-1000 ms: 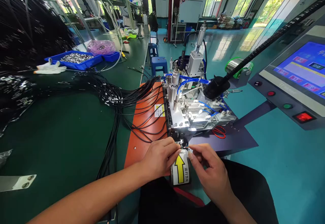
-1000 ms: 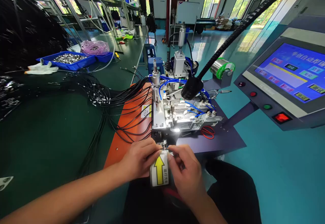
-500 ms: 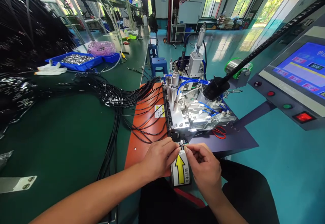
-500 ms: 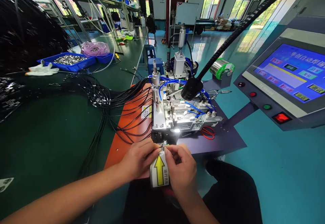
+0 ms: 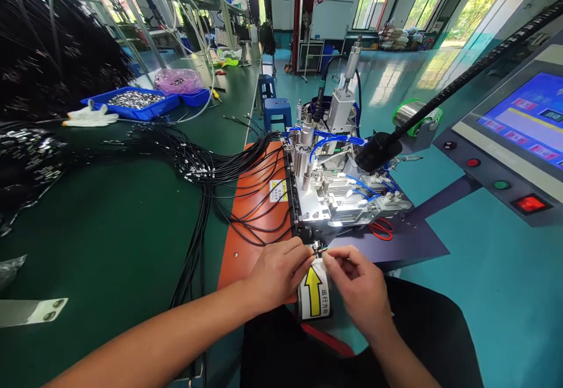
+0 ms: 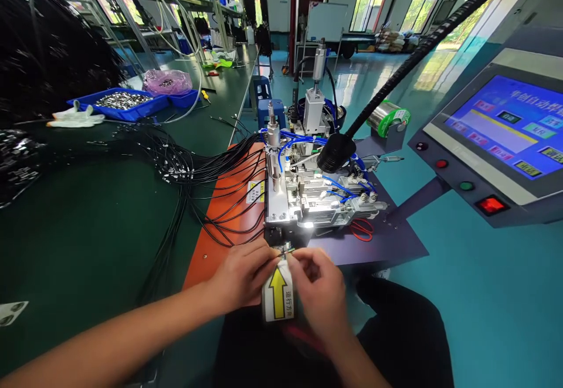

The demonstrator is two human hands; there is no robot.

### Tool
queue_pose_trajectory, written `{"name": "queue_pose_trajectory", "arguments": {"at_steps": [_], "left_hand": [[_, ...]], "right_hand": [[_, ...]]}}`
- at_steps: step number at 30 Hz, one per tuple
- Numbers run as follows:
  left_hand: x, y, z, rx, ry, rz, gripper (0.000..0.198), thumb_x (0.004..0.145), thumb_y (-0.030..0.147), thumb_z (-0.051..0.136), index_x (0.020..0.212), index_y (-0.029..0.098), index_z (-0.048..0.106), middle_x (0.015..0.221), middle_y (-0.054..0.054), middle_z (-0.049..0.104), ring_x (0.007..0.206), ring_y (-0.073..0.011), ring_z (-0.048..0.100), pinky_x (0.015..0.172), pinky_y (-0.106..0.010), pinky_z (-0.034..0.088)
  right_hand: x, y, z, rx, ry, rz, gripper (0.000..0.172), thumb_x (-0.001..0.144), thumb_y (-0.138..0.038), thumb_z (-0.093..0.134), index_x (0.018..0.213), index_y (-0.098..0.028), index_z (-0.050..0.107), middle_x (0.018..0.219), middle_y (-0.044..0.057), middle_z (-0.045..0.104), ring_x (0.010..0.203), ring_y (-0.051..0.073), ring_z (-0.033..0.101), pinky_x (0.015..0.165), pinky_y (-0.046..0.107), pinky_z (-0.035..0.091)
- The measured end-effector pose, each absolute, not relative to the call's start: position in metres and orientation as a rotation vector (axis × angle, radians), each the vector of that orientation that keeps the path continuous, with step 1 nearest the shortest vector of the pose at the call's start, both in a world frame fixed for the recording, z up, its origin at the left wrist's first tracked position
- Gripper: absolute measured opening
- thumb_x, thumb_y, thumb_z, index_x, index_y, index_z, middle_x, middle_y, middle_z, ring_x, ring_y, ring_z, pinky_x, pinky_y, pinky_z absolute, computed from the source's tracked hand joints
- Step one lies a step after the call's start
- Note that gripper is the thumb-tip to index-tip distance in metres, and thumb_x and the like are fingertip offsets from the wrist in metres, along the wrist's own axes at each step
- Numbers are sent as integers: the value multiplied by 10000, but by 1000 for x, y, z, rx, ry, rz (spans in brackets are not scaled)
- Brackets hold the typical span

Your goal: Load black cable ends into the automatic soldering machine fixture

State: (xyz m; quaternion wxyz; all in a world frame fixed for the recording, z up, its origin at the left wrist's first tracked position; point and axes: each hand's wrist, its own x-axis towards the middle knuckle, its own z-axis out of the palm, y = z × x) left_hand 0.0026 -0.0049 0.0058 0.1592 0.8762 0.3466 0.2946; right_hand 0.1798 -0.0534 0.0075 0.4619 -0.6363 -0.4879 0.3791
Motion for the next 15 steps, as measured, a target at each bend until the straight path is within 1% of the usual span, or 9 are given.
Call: {"name": "queue_pose_trajectory", "arguments": {"at_steps": [2, 5, 8, 11, 13, 15], "left_hand": [[3, -5, 6, 2524, 983, 818, 223, 992, 249, 422, 858, 177, 585, 738, -20, 536, 680, -136, 487, 605, -255, 358], [3, -5, 6, 2530, 987, 805, 207, 990, 240, 422, 874, 177, 581, 753, -18, 537, 694, -138, 492, 620, -260, 362], [3, -6, 5, 2538, 992, 801, 207, 986, 237, 428, 862, 176, 581, 745, -13, 526, 683, -135, 484, 609, -261, 353], [2, -6, 5, 2537, 983, 805, 202, 985, 239, 432, 875, 174, 590, 750, -12, 525, 685, -133, 483, 609, -260, 353], [2, -6, 4, 2536, 988, 808, 205, 984, 242, 435, 871, 174, 592, 747, -12, 524, 682, -133, 482, 606, -260, 350], [3, -6, 4, 2534, 1001, 804, 210, 984, 245, 437, 861, 175, 591, 747, -12, 526, 682, -134, 483, 607, -261, 348]], "right_hand": [[193, -49, 11, -1559, -1148, 1050, 373, 833, -560, 634, 841, -189, 670, 610, -10, 533, 534, 139, 466, 490, 250, 373], [204, -42, 16, -1501, -1115, 1214, 423, 844, -600, 595, 824, -182, 661, 625, -19, 511, 504, 110, 416, 450, 232, 306], [203, -37, 21, -1405, -1127, 1367, 396, 865, -566, 593, 827, -177, 656, 643, -35, 483, 511, 88, 395, 444, 214, 276], [201, -36, 23, -1377, -1157, 1416, 360, 864, -518, 622, 783, -169, 647, 617, -46, 446, 519, 80, 369, 446, 204, 257], [200, -36, 23, -1374, -1171, 1417, 329, 859, -487, 639, 778, -169, 654, 609, -46, 452, 526, 83, 362, 451, 206, 253], [200, -36, 23, -1365, -1172, 1432, 297, 859, -463, 646, 813, -172, 678, 616, -41, 483, 530, 88, 367, 460, 213, 258]]}}
